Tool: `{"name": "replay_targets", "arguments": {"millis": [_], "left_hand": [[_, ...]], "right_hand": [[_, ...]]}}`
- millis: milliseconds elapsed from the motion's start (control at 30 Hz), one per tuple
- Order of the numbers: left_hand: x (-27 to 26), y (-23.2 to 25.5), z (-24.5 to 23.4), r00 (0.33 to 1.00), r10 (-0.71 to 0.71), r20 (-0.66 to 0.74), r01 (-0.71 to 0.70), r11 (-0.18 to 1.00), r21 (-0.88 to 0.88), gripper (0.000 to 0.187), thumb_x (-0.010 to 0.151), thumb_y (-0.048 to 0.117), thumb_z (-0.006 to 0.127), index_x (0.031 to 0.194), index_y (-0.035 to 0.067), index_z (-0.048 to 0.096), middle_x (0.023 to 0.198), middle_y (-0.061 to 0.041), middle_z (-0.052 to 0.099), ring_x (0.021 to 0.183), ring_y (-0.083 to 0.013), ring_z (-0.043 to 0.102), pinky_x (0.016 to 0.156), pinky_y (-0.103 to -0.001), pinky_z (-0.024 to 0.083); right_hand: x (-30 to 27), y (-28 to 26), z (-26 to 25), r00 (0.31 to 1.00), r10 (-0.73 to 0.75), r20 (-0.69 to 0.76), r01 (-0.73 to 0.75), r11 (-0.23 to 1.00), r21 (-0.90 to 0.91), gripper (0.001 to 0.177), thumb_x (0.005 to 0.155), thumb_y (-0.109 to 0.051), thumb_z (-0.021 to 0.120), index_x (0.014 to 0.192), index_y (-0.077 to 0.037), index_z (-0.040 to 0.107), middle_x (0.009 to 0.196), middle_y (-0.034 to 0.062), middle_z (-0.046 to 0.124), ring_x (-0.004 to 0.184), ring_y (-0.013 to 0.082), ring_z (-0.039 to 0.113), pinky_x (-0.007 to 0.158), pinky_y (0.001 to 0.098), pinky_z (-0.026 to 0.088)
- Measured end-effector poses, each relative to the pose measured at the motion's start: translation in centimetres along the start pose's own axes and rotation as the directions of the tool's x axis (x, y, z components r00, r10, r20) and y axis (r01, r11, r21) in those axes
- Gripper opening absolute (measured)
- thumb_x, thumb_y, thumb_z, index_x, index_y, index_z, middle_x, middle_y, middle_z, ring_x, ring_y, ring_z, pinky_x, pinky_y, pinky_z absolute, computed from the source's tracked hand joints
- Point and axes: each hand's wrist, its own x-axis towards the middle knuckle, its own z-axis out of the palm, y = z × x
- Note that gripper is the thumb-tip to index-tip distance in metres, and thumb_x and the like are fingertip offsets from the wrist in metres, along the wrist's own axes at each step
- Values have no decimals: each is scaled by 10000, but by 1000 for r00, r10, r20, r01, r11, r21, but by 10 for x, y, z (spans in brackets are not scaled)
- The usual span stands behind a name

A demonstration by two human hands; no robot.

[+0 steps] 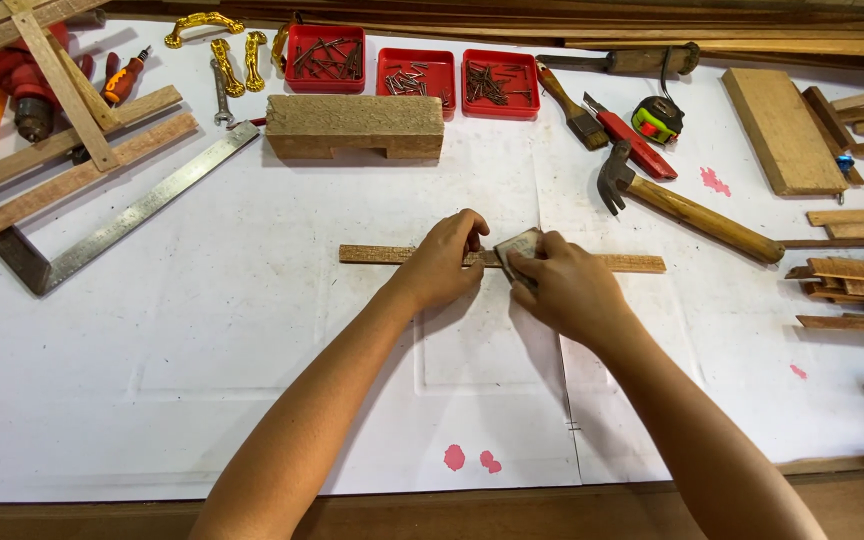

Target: The recorder is seen assembling a wooden frame and then sanding a wooden strip.

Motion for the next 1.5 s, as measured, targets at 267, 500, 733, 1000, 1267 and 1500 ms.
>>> {"name": "replay_targets", "arguments": {"millis": [267,500,733,1000,1267,1500], "left_hand": [[-11,-12,-20,1000,-2,23,4,998,-67,272,820,23,681,1072,29,576,1091,-103,603,952,-211,673,870,-328,587],[-63,-14,-103,973,-227,-42,230,961,151,176,845,136,743,1006,65,753,973,-61,654,893,-195,730,839,-322,592],[-62,-54,-105,986,-144,-83,157,968,195,195,816,95,756,1004,47,779,982,-107,703,869,-239,723,821,-345,592],[-55,-76,-101,992,-92,-86,111,961,254,149,769,130,785,855,28,720,922,-164,689,883,-331,679,805,-410,565],[-58,-62,-119,963,-268,-11,265,946,188,165,805,56,759,966,77,790,1002,-128,710,874,-231,726,774,-348,591],[-50,-73,-130,940,-339,38,325,924,201,241,730,-3,772,948,88,820,888,-95,792,801,-203,769,735,-328,613]], "right_hand": [[13,-25,1,1000,-25,8,25,1000,2,389,856,-314,677,1230,-238,747,965,142,629,796,298,690,669,435,592],[17,-18,5,996,-90,-13,90,995,35,344,852,-306,680,1171,-217,774,966,127,643,822,299,686,685,439,584],[24,-45,-2,997,-53,54,51,998,42,382,849,-302,692,1215,-207,752,956,147,632,757,307,690,685,426,589],[68,-115,20,965,-247,-89,257,958,125,309,855,-270,709,1150,-208,778,949,139,640,840,303,686,709,450,586],[48,-57,-2,944,-330,5,329,941,80,406,822,-310,723,1223,-249,752,1114,90,683,923,270,710,739,407,606],[61,-69,-11,946,-293,140,286,956,66,387,828,-308,722,1213,-285,754,1127,67,691,897,251,716,750,387,609]]}}
